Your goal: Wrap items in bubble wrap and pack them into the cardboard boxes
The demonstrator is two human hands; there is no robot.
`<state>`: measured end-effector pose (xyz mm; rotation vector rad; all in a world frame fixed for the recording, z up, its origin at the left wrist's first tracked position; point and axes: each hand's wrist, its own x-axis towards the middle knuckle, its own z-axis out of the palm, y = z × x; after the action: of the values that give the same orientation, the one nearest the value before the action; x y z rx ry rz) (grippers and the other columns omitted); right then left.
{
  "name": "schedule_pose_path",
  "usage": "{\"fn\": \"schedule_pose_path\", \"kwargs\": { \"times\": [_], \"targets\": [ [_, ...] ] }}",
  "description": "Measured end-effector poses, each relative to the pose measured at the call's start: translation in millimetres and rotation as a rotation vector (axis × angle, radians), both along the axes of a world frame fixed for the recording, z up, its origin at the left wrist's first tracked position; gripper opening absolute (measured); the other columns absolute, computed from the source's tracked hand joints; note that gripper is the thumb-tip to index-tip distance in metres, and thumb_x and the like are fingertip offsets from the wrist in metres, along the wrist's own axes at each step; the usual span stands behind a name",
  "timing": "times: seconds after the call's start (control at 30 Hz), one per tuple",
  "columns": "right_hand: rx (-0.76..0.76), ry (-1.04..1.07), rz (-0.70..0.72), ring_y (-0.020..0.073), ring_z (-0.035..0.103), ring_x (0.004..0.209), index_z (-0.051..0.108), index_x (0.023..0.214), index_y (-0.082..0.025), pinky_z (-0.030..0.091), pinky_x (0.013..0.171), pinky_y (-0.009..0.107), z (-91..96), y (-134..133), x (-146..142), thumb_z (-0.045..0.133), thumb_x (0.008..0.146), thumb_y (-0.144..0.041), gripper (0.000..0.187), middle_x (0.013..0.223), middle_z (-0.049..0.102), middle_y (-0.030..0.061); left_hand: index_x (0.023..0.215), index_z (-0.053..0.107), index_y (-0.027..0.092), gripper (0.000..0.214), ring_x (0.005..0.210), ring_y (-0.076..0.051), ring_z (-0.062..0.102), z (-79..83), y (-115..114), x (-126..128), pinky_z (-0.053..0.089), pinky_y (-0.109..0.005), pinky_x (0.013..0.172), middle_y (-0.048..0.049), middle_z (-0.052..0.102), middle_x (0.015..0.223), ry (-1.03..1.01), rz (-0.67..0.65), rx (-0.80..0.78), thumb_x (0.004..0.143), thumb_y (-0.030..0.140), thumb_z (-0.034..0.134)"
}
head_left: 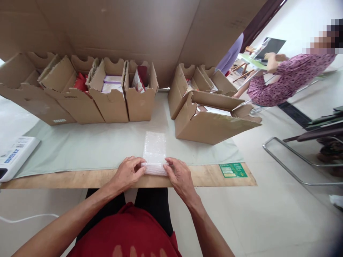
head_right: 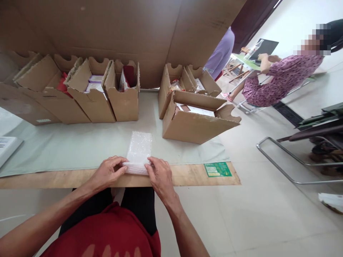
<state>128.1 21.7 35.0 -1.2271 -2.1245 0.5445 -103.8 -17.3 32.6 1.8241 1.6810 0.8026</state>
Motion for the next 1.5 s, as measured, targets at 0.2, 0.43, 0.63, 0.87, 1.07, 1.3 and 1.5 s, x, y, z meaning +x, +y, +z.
{"fn": "schedule_pose_path", "kwargs": {
  "times": [0.2,0.43,0.63,0.87,1.07,1.3,1.5],
  "targets": [
    [0.229,-0.131,0.138,0.0287,0.062,0.112,0.065,0.124,-0.024,0.047,0.093,0.045,-6.6,-15.7,-9.6,0.057,0.096,-0.021,0.029,0.122,0.069,0.0116,0.112,0.07,0.02,0.027,0.061,-0.016,0.059,-4.5,15.4,5.9,0.048,-0.029,0.066,0.0028,0.064,0.067,0.072,0.066,-0.078,0.088,0.025,0.057],
    [0.118,-0.135,0.241,0.0237,0.067,0.099,0.069,0.118,-0.021,0.046,0.089,0.042,-3.6,-2.2,-13.7,0.047,0.102,-0.015,0.028,0.109,0.076,0.0082,0.122,0.066,0.015,0.034,0.114,-0.029,0.061,-0.7,-6.2,-4.0,0.049,-0.044,0.097,-0.0155,0.066,0.123,0.151,-0.101,0.296,0.091,0.027,0.061],
    [-0.009,-0.056,0.139,0.0261,0.066,0.107,0.067,0.126,-0.025,0.049,0.092,0.042,3.3,8.5,-7.4,0.047,0.102,-0.031,0.031,0.118,0.073,0.0088,0.108,0.071,0.019,0.021,0.085,-0.021,0.065,-0.9,6.2,-4.8,0.051,-0.037,0.083,-0.0057,0.074,0.09,0.084,-0.078,0.168,0.094,0.026,0.057],
    [0.183,-0.256,0.16,0.0321,0.058,0.12,0.064,0.128,-0.023,0.044,0.098,0.049,-12.4,11.8,-12.5,0.057,0.097,-0.024,0.032,0.131,0.066,0.0128,0.109,0.071,0.018,0.025,0.076,-0.019,0.065,-6.5,48.8,7.3,0.052,-0.036,0.082,-0.0032,0.072,0.081,0.07,0.121,0.098,0.089,0.03,0.064],
    [-0.085,0.152,-0.007,0.0261,0.068,0.106,0.067,0.123,-0.023,0.051,0.092,0.04,-13.6,14.9,-14.6,0.053,0.099,-0.027,0.028,0.118,0.074,0.0087,0.139,0.051,0.012,0.062,0.104,-0.025,0.069,-3.8,12.7,15.2,0.059,-0.039,0.085,-0.0166,0.067,0.12,-0.69,0.23,-0.217,0.088,0.046,0.064],
    [-0.408,0.33,0.07,0.0271,0.064,0.113,0.066,0.124,-0.023,0.05,0.099,0.04,9.9,-3.9,-3.0,0.065,0.092,-0.042,0.037,0.123,0.069,0.0093,0.158,0.026,0.015,0.077,0.107,-0.023,0.069,8.3,3.0,38.6,0.057,-0.037,0.094,-0.0112,0.071,0.114,-0.778,0.157,-0.258,0.09,0.032,0.058],
    [-0.475,0.236,0.216,0.0269,0.063,0.116,0.052,0.143,-0.023,0.049,0.102,0.041,47.7,-0.5,34.4,0.078,0.083,-0.048,0.07,0.135,0.064,0.0113,0.161,0.018,0.027,0.082,0.101,-0.024,0.07,20.2,-7.1,61.4,0.058,-0.038,0.088,-0.0085,0.07,0.117,-0.303,-0.171,-0.026,0.09,0.02,0.057]
  ]
}}
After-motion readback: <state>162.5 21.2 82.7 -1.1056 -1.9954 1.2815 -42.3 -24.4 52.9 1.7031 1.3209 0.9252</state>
